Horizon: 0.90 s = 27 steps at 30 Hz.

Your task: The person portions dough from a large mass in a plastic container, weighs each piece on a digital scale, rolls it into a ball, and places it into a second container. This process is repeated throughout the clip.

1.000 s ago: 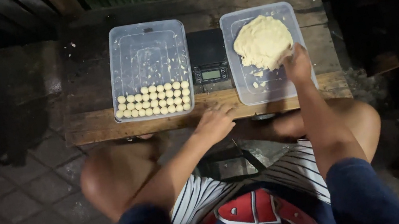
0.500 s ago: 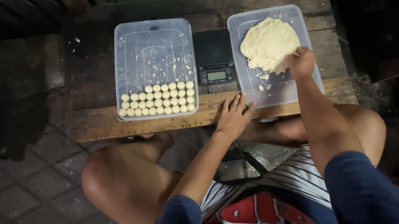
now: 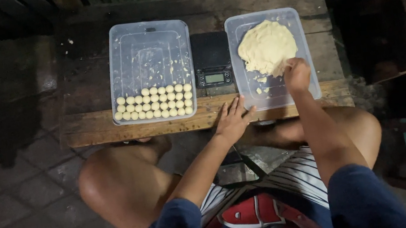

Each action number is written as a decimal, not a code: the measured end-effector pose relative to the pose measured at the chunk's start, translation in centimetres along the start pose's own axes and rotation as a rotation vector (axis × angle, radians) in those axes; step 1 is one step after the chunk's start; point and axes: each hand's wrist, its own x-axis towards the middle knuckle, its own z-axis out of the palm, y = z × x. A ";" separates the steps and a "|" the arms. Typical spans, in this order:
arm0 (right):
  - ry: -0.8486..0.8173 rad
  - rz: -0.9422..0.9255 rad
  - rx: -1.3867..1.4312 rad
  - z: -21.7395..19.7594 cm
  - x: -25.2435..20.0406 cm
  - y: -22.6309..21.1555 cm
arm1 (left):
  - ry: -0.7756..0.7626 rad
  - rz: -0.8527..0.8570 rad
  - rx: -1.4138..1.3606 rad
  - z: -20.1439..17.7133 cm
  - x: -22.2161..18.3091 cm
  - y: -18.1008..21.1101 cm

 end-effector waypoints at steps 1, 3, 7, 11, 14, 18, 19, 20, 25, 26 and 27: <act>-0.023 -0.063 -0.022 -0.9 -0.6 -0.8 | 0.008 0.003 0.013 0.2 0.1 -0.1; -0.044 -0.125 -0.046 -2.6 -1.6 -2.1 | 0.019 0.009 0.027 0.3 0.0 0.1; -0.063 -0.134 -0.047 -6.4 -2.9 -6.2 | 0.088 0.009 0.048 -0.1 -0.1 0.2; -0.163 0.026 0.005 -6.1 -2.8 -6.6 | 0.145 0.019 -0.022 0.5 -0.6 0.2; -0.109 0.041 -0.045 -2.2 -1.3 -2.5 | 0.104 0.002 -0.007 1.2 0.0 -0.1; -0.037 -0.028 -0.152 -0.3 -1.3 0.2 | 0.140 0.003 0.008 1.4 0.0 0.0; -0.046 -0.014 0.019 -0.5 -1.5 0.1 | 0.134 0.001 0.003 1.5 0.0 0.0; -0.055 0.000 0.190 -0.7 -1.7 0.0 | 0.128 -0.002 -0.002 1.7 0.1 -0.1; -0.180 0.418 1.060 -5.4 -4.1 -4.2 | 0.074 0.004 -0.067 1.7 0.3 -0.3; -0.195 0.498 1.215 -5.6 -4.1 -3.9 | 0.067 -0.001 -0.056 1.6 0.3 -0.3; -0.191 0.499 1.213 -6.4 -4.6 -4.7 | 0.067 0.003 -0.057 1.5 0.2 -0.2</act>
